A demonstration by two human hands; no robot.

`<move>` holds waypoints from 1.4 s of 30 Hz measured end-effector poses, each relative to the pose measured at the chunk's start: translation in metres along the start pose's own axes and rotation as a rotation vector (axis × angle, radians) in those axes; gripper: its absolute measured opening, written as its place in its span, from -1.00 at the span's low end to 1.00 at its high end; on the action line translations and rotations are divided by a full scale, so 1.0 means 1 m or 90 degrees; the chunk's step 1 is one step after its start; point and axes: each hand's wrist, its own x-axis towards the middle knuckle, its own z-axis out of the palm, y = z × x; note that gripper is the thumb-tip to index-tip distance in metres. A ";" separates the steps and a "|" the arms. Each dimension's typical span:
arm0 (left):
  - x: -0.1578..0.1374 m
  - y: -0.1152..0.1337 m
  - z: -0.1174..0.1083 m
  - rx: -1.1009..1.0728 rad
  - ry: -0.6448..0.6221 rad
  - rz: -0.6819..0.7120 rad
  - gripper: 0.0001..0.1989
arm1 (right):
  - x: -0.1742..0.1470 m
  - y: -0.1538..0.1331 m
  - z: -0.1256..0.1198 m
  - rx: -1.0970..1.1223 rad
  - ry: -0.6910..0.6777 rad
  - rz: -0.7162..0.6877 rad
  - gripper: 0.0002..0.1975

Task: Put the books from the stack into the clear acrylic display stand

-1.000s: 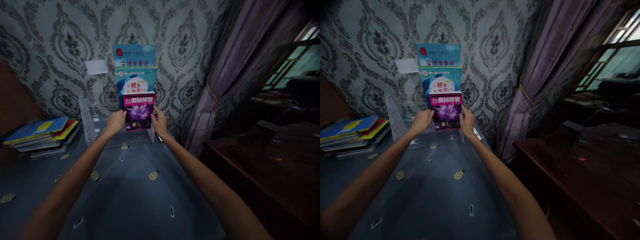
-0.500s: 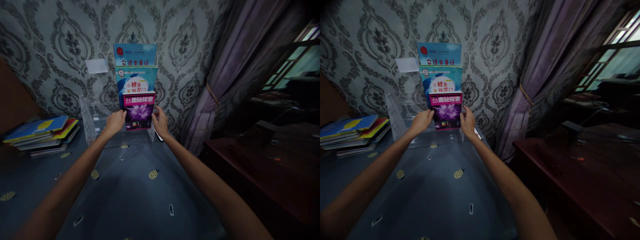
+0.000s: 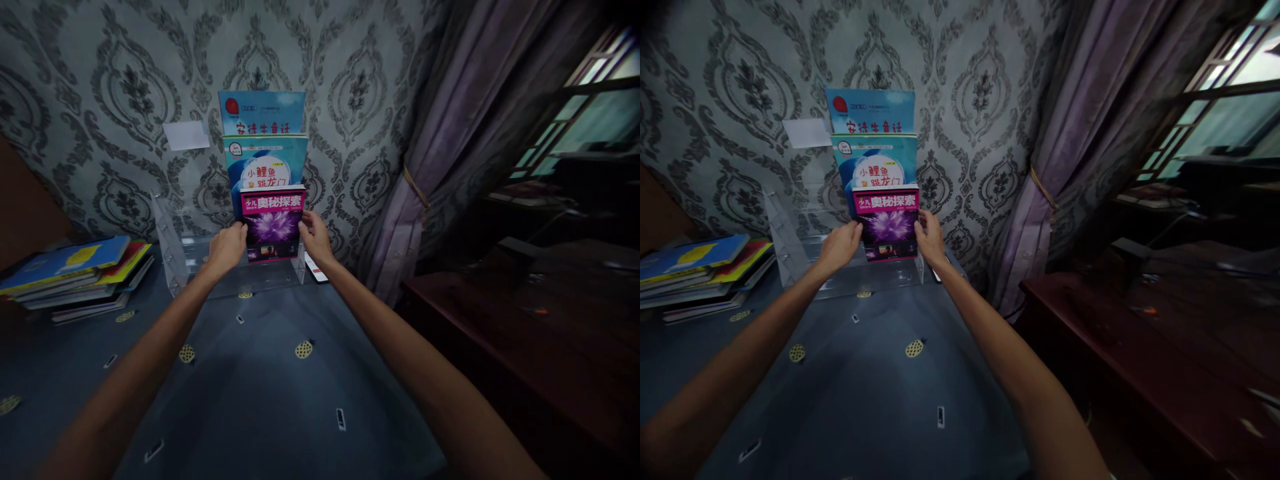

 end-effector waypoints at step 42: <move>-0.044 -0.044 -0.006 -0.064 0.058 0.089 -0.69 | -0.083 -0.094 -0.030 0.200 -0.071 0.224 -0.74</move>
